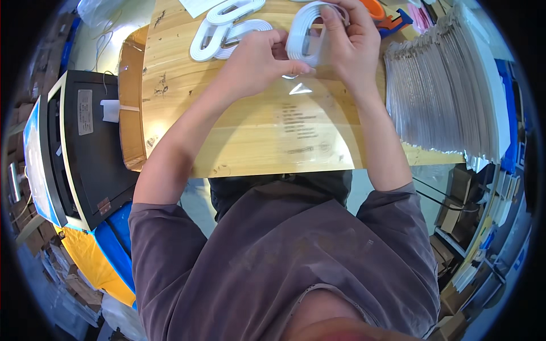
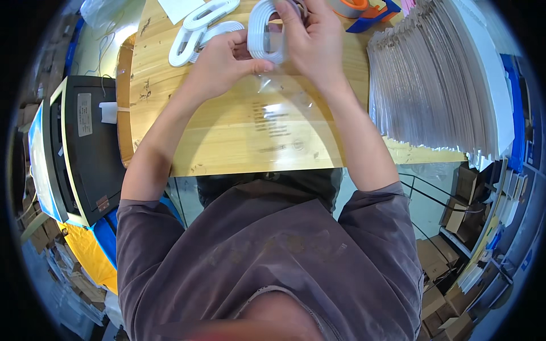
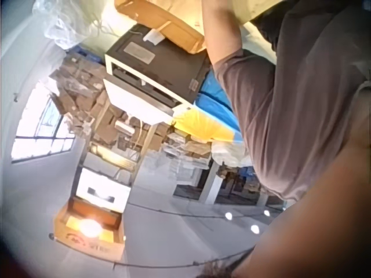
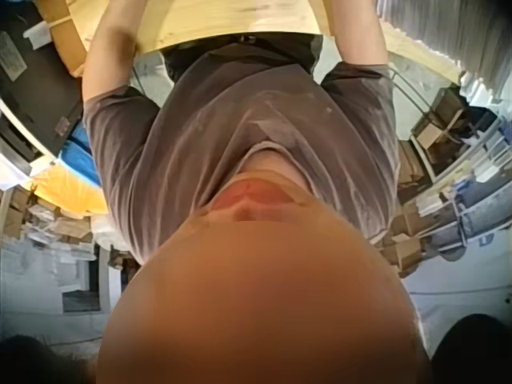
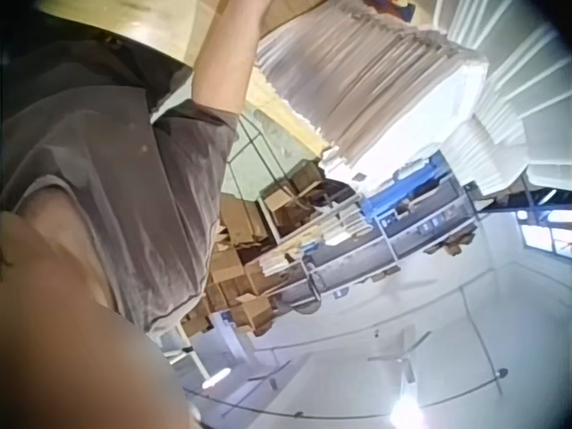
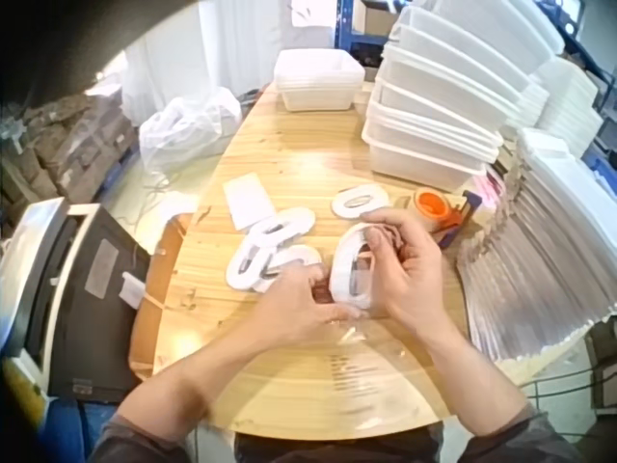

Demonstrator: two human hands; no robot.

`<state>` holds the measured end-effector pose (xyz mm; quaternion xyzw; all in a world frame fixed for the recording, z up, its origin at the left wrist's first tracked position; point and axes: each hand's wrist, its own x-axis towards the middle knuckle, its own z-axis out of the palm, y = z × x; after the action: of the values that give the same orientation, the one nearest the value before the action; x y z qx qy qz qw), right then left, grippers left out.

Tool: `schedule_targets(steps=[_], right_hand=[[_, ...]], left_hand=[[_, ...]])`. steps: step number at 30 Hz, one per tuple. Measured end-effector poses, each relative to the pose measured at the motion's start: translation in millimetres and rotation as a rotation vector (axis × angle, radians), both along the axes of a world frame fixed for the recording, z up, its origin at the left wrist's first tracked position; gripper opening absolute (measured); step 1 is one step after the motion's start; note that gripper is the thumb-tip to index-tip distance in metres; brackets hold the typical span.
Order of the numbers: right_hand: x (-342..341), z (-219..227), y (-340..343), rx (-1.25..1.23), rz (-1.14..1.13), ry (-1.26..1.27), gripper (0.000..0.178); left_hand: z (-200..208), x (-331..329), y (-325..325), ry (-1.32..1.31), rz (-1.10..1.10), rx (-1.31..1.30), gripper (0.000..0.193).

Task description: Packaging rolls of white material into plastic bags and placing them into padded envelopes.

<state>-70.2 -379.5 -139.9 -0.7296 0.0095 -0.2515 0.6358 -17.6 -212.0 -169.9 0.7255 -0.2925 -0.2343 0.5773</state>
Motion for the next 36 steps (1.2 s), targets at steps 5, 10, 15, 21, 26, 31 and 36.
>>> schedule_targets(steps=[5,10,15,21,26,31,36], right_hand=[[2.3,1.6,-9.9,0.055,0.174,0.152,0.021],[5.5,-3.5,-46.3,0.221,0.450,0.178,0.023],[4.6,8.6,-57.3,0.048,0.476,0.297,0.029],[3.6,8.8,-58.3,-0.007,0.380,0.373,0.042],[3.1,0.6,-58.9,0.025,0.404,0.285,0.049],[3.8,2.0,-57.3,-0.038,0.391,0.293,0.051],[7.7,-2.9,-57.3,-0.072,0.388,0.275,0.054]], left_hand=[[0.6,-3.1,-2.7,-0.033,0.090,-0.078,0.039],[-2.0,2.7,-5.3,0.057,0.164,-0.225,0.048],[7.5,8.5,0.3,0.138,0.179,-0.199,0.056],[9.0,8.6,1.7,0.165,0.159,-0.243,0.058],[12.9,9.7,0.9,0.113,0.154,-0.223,0.060],[14.8,8.1,-1.4,0.064,0.170,-0.191,0.059],[4.1,13.6,-3.9,0.006,0.167,-0.148,0.057]])
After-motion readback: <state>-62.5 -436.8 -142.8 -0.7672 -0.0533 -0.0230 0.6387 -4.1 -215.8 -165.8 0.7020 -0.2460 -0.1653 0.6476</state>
